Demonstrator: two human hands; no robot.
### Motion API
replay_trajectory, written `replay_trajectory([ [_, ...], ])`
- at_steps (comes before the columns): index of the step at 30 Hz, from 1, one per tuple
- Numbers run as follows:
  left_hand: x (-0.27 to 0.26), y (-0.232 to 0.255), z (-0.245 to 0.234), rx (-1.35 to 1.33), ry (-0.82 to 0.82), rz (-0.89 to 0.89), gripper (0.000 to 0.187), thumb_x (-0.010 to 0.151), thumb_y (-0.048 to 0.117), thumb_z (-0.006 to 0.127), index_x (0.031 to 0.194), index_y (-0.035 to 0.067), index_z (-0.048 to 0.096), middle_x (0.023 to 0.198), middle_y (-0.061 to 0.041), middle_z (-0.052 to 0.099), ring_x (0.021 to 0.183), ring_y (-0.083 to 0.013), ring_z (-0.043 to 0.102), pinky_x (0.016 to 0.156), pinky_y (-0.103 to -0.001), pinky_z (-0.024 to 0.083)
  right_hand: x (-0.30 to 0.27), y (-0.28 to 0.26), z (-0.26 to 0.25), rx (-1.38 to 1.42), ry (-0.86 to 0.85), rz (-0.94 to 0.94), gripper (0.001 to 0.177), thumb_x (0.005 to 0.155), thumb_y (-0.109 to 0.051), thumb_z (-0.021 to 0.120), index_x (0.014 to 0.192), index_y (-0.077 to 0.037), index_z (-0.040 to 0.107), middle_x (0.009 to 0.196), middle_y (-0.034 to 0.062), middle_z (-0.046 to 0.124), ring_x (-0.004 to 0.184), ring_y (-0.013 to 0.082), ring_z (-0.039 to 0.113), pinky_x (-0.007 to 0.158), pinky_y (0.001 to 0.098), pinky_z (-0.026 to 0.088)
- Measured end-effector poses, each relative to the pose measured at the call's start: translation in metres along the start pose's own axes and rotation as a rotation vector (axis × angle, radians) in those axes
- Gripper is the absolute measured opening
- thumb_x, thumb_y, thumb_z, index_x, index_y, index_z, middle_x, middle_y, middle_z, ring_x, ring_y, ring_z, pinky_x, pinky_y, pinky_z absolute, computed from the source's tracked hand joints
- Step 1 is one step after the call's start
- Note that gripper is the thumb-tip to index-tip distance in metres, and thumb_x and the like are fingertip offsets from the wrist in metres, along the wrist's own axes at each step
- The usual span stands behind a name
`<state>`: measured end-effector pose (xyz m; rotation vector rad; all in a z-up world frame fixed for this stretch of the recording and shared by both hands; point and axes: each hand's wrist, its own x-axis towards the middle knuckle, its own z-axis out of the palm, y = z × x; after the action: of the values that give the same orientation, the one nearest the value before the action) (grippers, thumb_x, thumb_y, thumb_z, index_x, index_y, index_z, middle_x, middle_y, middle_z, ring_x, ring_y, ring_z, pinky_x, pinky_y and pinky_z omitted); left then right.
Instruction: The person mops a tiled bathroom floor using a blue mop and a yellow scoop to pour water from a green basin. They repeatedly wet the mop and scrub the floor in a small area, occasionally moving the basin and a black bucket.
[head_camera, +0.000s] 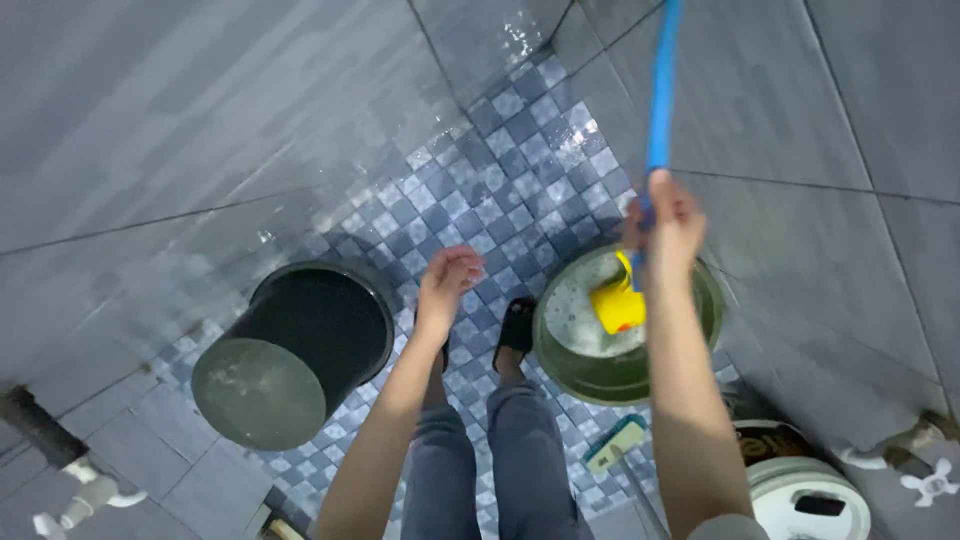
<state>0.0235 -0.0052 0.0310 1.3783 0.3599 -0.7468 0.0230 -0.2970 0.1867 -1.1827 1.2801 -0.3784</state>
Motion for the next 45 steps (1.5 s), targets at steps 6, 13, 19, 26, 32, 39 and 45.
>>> replay_trajectory([
  [6,0.005,0.022,-0.035,0.029,0.004,-0.048,0.025,0.100,0.010,0.050,0.119,0.002,0.064,0.102,-0.008,0.072,0.087,-0.0156,0.066,0.074,-0.026,0.050,-0.020,-0.064,-0.011,-0.084,-0.122,-0.270,0.034,0.106,-0.044,0.059,0.096,-0.011,0.062,0.063,-0.0031,0.052,0.047,0.0042,0.045,0.040,0.0199,0.029],
  [13,0.003,0.018,-0.019,0.035,0.018,-0.040,0.023,0.105,0.016,0.050,0.121,0.006,0.063,0.104,-0.012,0.074,0.091,-0.0228,0.073,0.079,-0.032,0.054,0.101,0.103,0.000,-0.528,0.000,-0.290,0.049,0.110,-0.049,0.056,0.075,-0.015,0.063,0.052,0.0030,0.052,0.045,0.0139,0.051,0.043,0.0280,0.038],
  [19,0.015,-0.004,-0.011,-0.003,0.017,0.016,0.021,0.105,0.012,0.048,0.119,0.006,0.062,0.102,-0.012,0.076,0.088,-0.0205,0.075,0.073,-0.028,0.056,0.124,0.120,0.003,-0.511,-0.022,-0.172,0.050,0.105,-0.047,0.062,0.070,-0.012,0.062,0.047,0.0031,0.048,0.037,0.0161,0.049,0.036,0.0326,0.036],
  [26,0.025,0.004,-0.005,0.017,0.065,-0.005,0.024,0.103,0.008,0.045,0.119,0.004,0.063,0.101,-0.012,0.075,0.087,-0.0207,0.074,0.075,-0.027,0.056,0.051,0.012,-0.020,-0.231,-0.010,-0.281,0.046,0.112,-0.049,0.058,0.085,-0.013,0.065,0.052,0.0035,0.048,0.037,0.0131,0.049,0.036,0.0247,0.037],
  [32,0.056,-0.070,-0.012,-0.070,0.028,0.016,0.026,0.110,0.017,0.043,0.122,0.005,0.063,0.108,-0.016,0.076,0.095,-0.0267,0.075,0.081,-0.036,0.058,0.148,0.150,-0.033,-0.566,0.033,-0.117,0.055,0.098,-0.063,0.071,0.075,-0.014,0.066,0.054,0.0083,0.060,0.043,0.0189,0.061,0.035,0.0334,0.045],
  [39,0.043,-0.072,0.008,-0.105,0.006,-0.064,0.020,0.104,0.010,0.053,0.120,0.007,0.064,0.103,-0.007,0.077,0.088,-0.0139,0.075,0.074,-0.025,0.059,0.077,0.188,-0.129,-0.577,0.060,0.097,0.052,0.107,-0.057,0.062,0.078,-0.014,0.059,0.058,0.0049,0.053,0.047,0.0124,0.055,0.044,0.0311,0.044],
  [45,0.047,-0.061,-0.011,0.036,-0.008,-0.083,0.024,0.102,0.012,0.049,0.122,0.008,0.062,0.105,-0.012,0.077,0.090,-0.0215,0.076,0.076,-0.030,0.057,0.108,0.157,-0.080,-0.451,0.023,0.053,0.058,0.105,-0.056,0.070,0.125,-0.001,0.064,0.065,0.0085,0.058,0.048,0.0152,0.056,0.042,0.0323,0.042],
])
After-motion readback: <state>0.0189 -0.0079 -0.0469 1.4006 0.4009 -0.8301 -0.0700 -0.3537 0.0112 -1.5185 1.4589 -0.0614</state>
